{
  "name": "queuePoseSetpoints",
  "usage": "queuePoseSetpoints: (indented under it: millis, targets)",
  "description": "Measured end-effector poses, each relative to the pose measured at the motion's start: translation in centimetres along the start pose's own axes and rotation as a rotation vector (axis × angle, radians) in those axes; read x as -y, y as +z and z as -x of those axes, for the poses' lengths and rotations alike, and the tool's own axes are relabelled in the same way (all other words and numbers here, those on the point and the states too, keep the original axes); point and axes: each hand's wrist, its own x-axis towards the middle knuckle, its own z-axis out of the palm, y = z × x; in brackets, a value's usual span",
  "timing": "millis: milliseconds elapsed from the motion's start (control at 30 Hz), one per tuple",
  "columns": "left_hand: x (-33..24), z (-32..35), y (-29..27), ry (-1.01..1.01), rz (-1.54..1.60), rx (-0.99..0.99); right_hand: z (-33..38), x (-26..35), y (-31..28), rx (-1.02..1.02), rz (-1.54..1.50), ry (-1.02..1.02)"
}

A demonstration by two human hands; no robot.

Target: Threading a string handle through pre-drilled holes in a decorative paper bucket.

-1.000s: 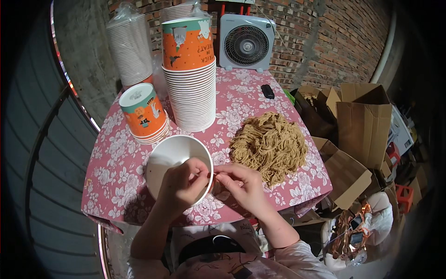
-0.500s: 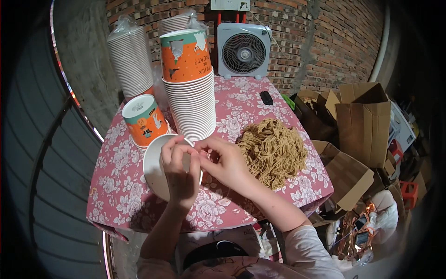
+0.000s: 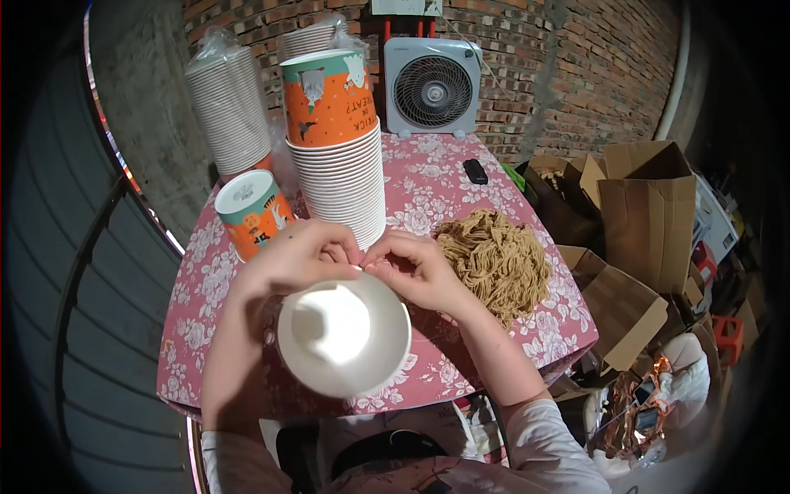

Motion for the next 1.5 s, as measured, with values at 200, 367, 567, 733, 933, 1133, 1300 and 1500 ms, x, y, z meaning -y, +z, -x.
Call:
queuePoseSetpoints:
  millis: [200,367,567,733,933,1133,1300,1500]
  targets:
    - [2.5,-2.6,2.8,-0.025,0.474,0.287,0.9,-0.5,-0.7,-0.107,-0.054,-0.042]
    - [3.7,-3.1,5.1,-0.1,0.737,0.268,1.5,-1.8,-1.7,-0.073,-0.081,-0.008]
    - [4.1,-3.0,4.2,-0.176,0.709,0.298,1.5,-1.2,-1.6,-0.079,-0.072,0.068]
    - [3.1,-2.5,2.7,-0.221,0.731,0.202,1.6,-0.4,-3.2,-0.058,0.074,0.067]
    - [2.2,-1.4,3.5,-0.258,0.887,-0.013,1.5,-1.3,-2.4,-0.07,0.56,-0.307]
    - [3.3,-3.0,2.9,-0.264,0.715,0.284,1.7,-1.9,-1.2,-0.122,0.534,-0.328]
    - [4.0,-3.1,3.0,-0.245,0.695,0.333,1.8,-2.8,-2.0,-0.108,0.309,-0.176]
    - [4.9,-3.5,3.7,-0.105,0.775,0.238,1.6,-3.5,-1.5,-0.105,0.165,-0.059]
